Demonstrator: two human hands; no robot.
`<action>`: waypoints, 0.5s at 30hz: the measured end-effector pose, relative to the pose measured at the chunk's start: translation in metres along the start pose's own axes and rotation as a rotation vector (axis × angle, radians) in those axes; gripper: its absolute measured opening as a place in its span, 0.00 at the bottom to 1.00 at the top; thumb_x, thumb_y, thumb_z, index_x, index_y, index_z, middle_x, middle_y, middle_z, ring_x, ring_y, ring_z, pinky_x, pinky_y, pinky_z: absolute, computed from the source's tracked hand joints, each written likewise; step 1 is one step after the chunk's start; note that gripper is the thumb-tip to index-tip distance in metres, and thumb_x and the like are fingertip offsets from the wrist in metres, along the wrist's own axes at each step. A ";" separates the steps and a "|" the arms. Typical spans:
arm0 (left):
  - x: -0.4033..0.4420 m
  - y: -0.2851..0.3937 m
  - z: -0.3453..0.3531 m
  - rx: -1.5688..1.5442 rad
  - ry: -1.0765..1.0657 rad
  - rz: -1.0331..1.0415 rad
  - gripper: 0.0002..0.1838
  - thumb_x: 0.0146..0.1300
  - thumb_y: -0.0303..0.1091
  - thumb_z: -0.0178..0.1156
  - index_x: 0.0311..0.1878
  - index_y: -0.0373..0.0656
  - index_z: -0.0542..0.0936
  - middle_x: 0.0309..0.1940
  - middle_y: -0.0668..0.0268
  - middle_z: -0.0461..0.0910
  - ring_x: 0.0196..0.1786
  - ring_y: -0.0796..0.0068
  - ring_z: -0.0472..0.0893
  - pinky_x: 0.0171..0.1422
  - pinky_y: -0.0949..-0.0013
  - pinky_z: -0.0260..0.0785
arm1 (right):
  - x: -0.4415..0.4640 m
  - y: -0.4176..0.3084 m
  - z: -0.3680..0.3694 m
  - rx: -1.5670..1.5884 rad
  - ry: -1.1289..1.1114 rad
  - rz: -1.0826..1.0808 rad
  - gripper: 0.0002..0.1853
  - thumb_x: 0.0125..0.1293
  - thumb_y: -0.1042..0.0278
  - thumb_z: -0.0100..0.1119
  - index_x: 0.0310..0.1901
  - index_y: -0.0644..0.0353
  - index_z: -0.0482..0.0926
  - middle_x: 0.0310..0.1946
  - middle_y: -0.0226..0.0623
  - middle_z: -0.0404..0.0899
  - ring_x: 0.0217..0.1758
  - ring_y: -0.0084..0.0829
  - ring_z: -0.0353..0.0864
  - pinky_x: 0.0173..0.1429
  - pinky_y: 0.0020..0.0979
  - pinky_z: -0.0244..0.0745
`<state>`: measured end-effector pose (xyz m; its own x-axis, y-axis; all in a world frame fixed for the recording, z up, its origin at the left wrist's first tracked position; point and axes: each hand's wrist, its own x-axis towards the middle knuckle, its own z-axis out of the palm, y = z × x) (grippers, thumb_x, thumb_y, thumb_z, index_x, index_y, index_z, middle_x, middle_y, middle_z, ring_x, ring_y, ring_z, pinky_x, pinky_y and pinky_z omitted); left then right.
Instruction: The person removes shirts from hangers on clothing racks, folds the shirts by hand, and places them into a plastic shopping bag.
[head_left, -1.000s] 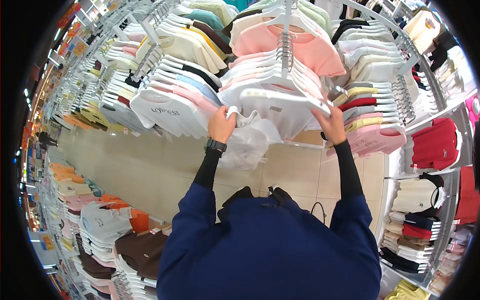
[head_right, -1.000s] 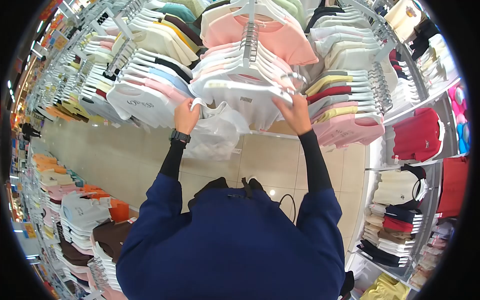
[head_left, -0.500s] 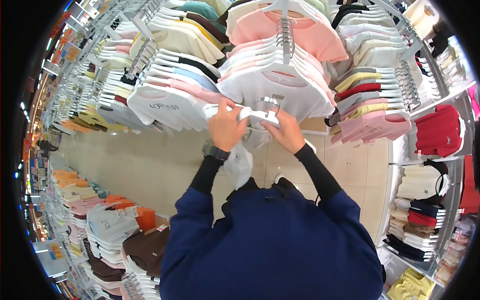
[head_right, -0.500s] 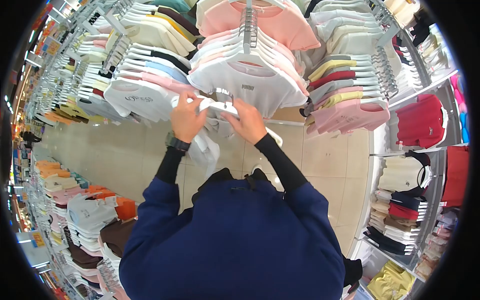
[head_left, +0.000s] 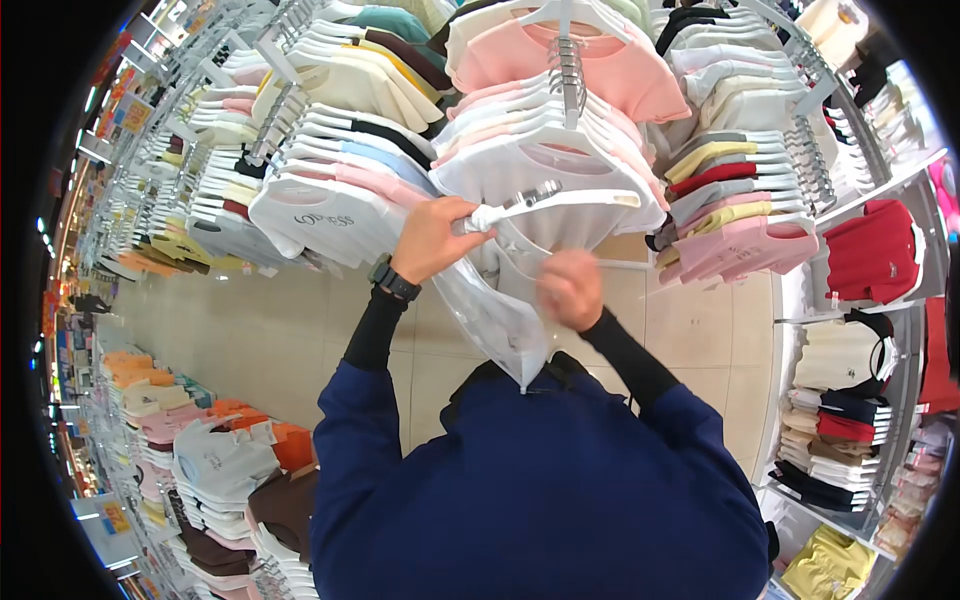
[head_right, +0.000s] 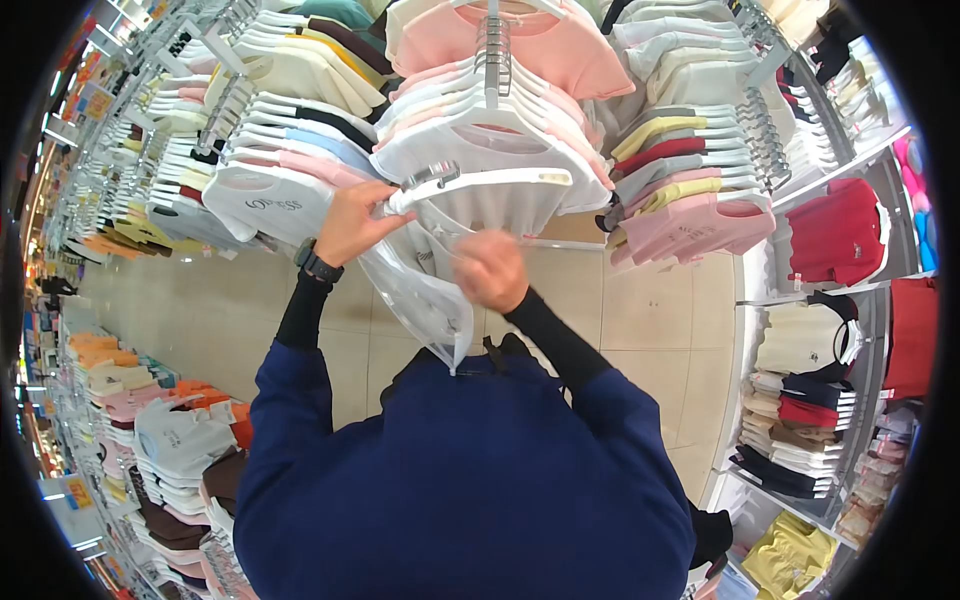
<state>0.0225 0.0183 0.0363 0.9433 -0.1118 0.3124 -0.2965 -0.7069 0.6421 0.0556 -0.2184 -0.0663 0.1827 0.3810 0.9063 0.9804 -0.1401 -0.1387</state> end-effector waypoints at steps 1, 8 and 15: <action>-0.001 -0.001 0.000 -0.003 0.007 0.013 0.13 0.53 0.38 0.70 0.37 0.39 0.84 0.29 0.58 0.81 0.33 0.57 0.79 0.37 0.62 0.68 | -0.002 -0.002 0.004 0.050 -0.090 0.141 0.20 0.53 0.73 0.67 0.48 0.61 0.74 0.48 0.44 0.77 0.51 0.47 0.76 0.55 0.39 0.70; -0.006 0.001 -0.025 0.004 0.007 0.023 0.15 0.53 0.39 0.71 0.38 0.39 0.84 0.29 0.59 0.81 0.31 0.60 0.78 0.35 0.65 0.68 | -0.040 0.031 0.000 -0.023 -0.726 0.489 0.13 0.57 0.63 0.65 0.42 0.56 0.75 0.37 0.40 0.79 0.45 0.44 0.77 0.57 0.41 0.66; -0.037 -0.031 -0.063 0.216 0.000 -0.094 0.15 0.52 0.41 0.72 0.35 0.40 0.83 0.27 0.60 0.80 0.29 0.59 0.78 0.34 0.64 0.68 | -0.028 0.077 -0.076 -0.140 -0.517 0.300 0.08 0.55 0.70 0.64 0.34 0.59 0.75 0.31 0.38 0.73 0.40 0.41 0.76 0.46 0.38 0.72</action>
<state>-0.0126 0.0881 0.0492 0.9654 -0.0381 0.2580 -0.1682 -0.8470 0.5042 0.1201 -0.3095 -0.0715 0.4958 0.6958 0.5197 0.8680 -0.4155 -0.2717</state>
